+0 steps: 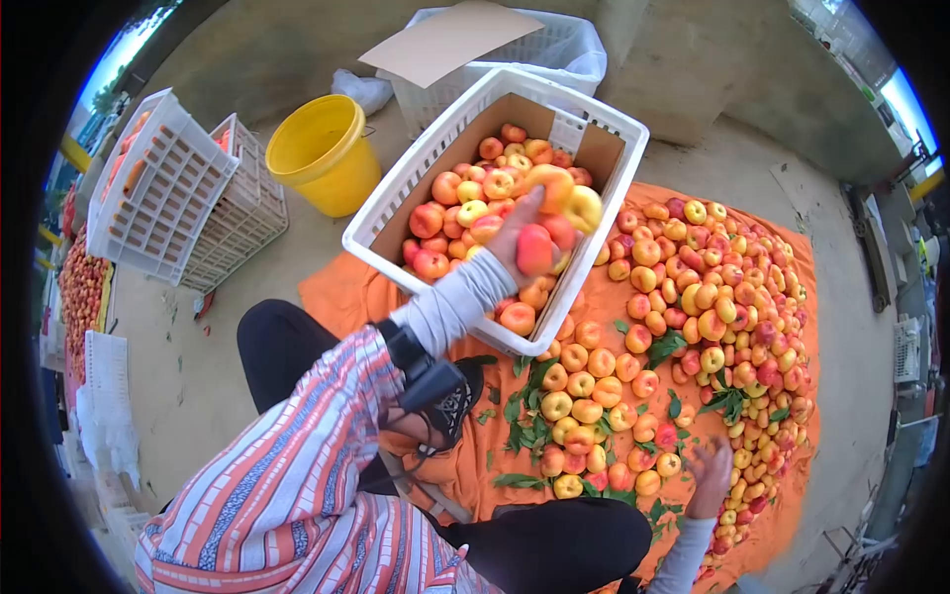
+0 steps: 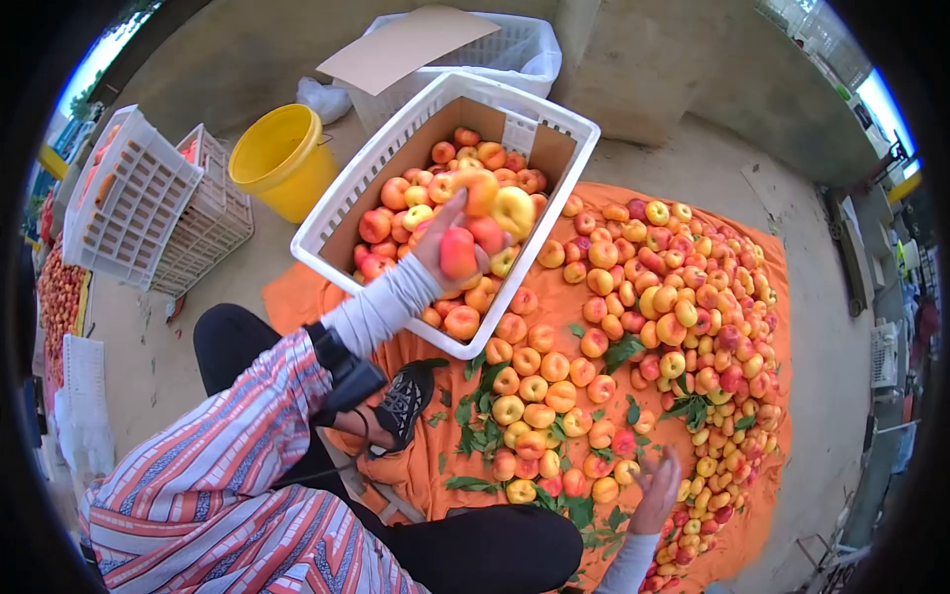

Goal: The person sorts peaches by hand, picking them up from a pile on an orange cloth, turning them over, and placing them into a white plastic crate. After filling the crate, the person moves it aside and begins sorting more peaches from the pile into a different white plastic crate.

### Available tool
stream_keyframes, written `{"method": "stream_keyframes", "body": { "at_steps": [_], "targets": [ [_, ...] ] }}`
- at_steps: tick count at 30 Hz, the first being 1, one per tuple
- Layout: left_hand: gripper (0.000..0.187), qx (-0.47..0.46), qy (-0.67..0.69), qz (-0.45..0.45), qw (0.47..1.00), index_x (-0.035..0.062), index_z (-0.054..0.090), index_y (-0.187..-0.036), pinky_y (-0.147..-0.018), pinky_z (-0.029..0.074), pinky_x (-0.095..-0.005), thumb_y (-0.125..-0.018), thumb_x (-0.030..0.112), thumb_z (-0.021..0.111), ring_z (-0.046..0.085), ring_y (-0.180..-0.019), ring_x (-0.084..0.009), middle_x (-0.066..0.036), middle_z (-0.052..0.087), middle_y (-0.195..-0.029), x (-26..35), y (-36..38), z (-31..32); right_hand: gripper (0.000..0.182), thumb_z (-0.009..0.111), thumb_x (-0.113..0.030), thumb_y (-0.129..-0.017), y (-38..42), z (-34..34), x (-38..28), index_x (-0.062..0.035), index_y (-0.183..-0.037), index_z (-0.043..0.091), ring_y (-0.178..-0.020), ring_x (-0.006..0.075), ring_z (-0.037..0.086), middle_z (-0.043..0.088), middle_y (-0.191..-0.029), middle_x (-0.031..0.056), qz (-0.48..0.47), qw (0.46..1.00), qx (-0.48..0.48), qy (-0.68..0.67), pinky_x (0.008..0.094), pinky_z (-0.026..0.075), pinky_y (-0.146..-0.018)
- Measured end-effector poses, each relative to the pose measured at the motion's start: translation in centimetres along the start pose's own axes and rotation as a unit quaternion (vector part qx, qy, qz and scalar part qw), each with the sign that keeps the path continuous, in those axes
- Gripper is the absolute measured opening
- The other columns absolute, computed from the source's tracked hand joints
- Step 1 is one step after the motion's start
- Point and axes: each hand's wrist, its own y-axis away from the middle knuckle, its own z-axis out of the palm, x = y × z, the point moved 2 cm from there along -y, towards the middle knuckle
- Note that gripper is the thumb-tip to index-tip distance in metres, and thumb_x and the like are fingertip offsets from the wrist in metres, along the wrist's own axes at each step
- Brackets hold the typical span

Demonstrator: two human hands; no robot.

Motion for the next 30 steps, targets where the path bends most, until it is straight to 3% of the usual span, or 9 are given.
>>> {"method": "stream_keyframes", "body": {
  "at_steps": [2, 5, 7, 10, 11, 14, 18, 22, 30],
  "targets": [
    [0.044, 0.012, 0.057, -0.045, 0.997, 0.0112, 0.048, -0.109, -0.076, 0.05, -0.0398, -0.078, 0.039, 0.061, 0.055, -0.085, -0.023, -0.009, 0.051, -0.105, 0.4, -2.8, -2.2, 0.051, 0.037, -0.037, -0.09, 2.6, -2.8, 2.7, 0.0014, -0.124, 0.035, -0.097, 0.022, 0.051, 0.04, -0.121, 0.0117, 0.064, 0.997, 0.039, 0.019, 0.0285, 0.047, -0.072],
    [0.051, 0.246, -0.025, -0.075, 0.966, 0.0104, 0.046, -0.11, -0.077, 0.049, -0.0437, -0.074, 0.044, 0.063, 0.054, -0.088, -0.0286, -0.013, 0.05, -0.103, 3.0, -9.1, -3.9, 0.048, 0.038, -0.035, -0.09, 6.3, -4.2, 5.9, 0.002, -0.121, 0.037, -0.094, 0.0217, 0.053, 0.044, -0.116, 0.0117, 0.156, 0.985, 0.073, 0.029, 0.0282, 0.047, -0.069],
    [0.06, 0.198, -0.026, -0.157, 0.967, 0.0103, 0.039, -0.115, -0.08, 0.047, -0.0492, -0.073, 0.045, 0.064, 0.05, -0.096, -0.0336, -0.017, 0.042, -0.112, 3.1, -14.2, -6.8, 0.046, 0.038, -0.034, -0.09, 9.3, -6.5, 8.9, 0.0021, -0.119, 0.039, -0.091, 0.0216, 0.054, 0.047, -0.111, 0.0115, 0.185, 0.978, 0.09, 0.03, 0.0279, 0.047, -0.067],
    [0.063, 0.206, -0.058, -0.108, 0.971, 0.0107, 0.03, -0.125, -0.084, 0.044, -0.0524, -0.077, 0.04, 0.06, 0.043, -0.108, -0.0343, -0.017, 0.03, -0.125, 4.8, -15.9, -4.6, 0.043, 0.039, -0.035, -0.089, 13.5, -12.0, 14.7, 0.0001, -0.114, 0.042, -0.086, 0.0222, 0.056, 0.051, -0.104, 0.0097, 0.02, 0.939, -0.009, 0.343, 0.0288, 0.048, -0.063],
    [0.068, 0.185, -0.145, -0.099, 0.967, 0.0131, 0.022, -0.131, -0.088, 0.04, -0.0552, -0.079, 0.036, 0.058, 0.034, -0.117, -0.0334, -0.015, 0.02, -0.132, 5.7, -16.2, -4.4, 0.043, 0.038, -0.035, -0.089, 14.6, -12.5, 15.6, -0.0002, -0.113, 0.043, -0.086, 0.0222, 0.056, 0.051, -0.103, 0.0093, 0.073, 0.965, 0.021, 0.253, 0.0292, 0.049, -0.062],
    [0.067, 0.137, -0.2, -0.131, 0.961, 0.0103, 0.019, -0.133, -0.091, 0.038, -0.0538, -0.081, 0.029, 0.056, 0.03, -0.121, -0.03, -0.012, 0.021, -0.135, 9.7, -13.1, -1.0, 0.038, 0.04, -0.032, -0.088, 18.3, -8.7, 12.0, -0.0011, -0.11, 0.044, -0.081, 0.0217, 0.056, 0.053, -0.098, 0.008, 0.278, 0.95, 0.139, 0.003, 0.0303, 0.049, -0.059],
    [0.029, 0.088, -0.314, -0.073, 0.943, 0.002, 0.053, -0.106, -0.082, 0.048, -0.0302, -0.082, 0.019, 0.058, 0.056, -0.093, -0.0188, -0.008, 0.058, -0.101, 17.3, -8.9, 1.7, 0.031, 0.047, -0.027, -0.086, 19.4, -6.2, 10.6, -0.0014, -0.104, 0.047, -0.074, 0.0161, 0.057, 0.053, -0.093, 0.0076, 0.25, 0.962, 0.106, -0.003, 0.0241, 0.048, -0.054],
    [0.023, -0.007, -0.511, 0.018, 0.859, 0.0101, 0.057, -0.071, -0.062, 0.048, -0.0188, -0.078, 0.031, 0.064, 0.057, -0.066, -0.0071, -0.001, 0.06, -0.071, 22.5, 2.8, 10.7, 0.025, 0.046, -0.024, -0.087, 18.3, -5.7, 11.2, -0.0016, -0.095, 0.051, -0.068, 0.0082, 0.053, 0.052, -0.078, 0.0018, 0.175, 0.984, 0.03, 0.031, 0.0211, 0.047, -0.052],
    [0.022, -0.186, -0.733, 0.137, 0.64, 0.0019, 0.059, -0.089, -0.057, 0.041, -0.0165, -0.084, 0.023, 0.054, 0.05, -0.063, -0.0036, 0.001, 0.053, -0.069, 22.8, 20.6, 19.3, 0.021, 0.047, -0.02, -0.088, 18.6, -4.1, 6.6, -0.0005, -0.096, 0.052, -0.071, 0.007, 0.051, 0.054, -0.082, 0.0001, 0.005, 0.997, -0.035, 0.071, 0.0201, 0.046, -0.063]
  ]
}}
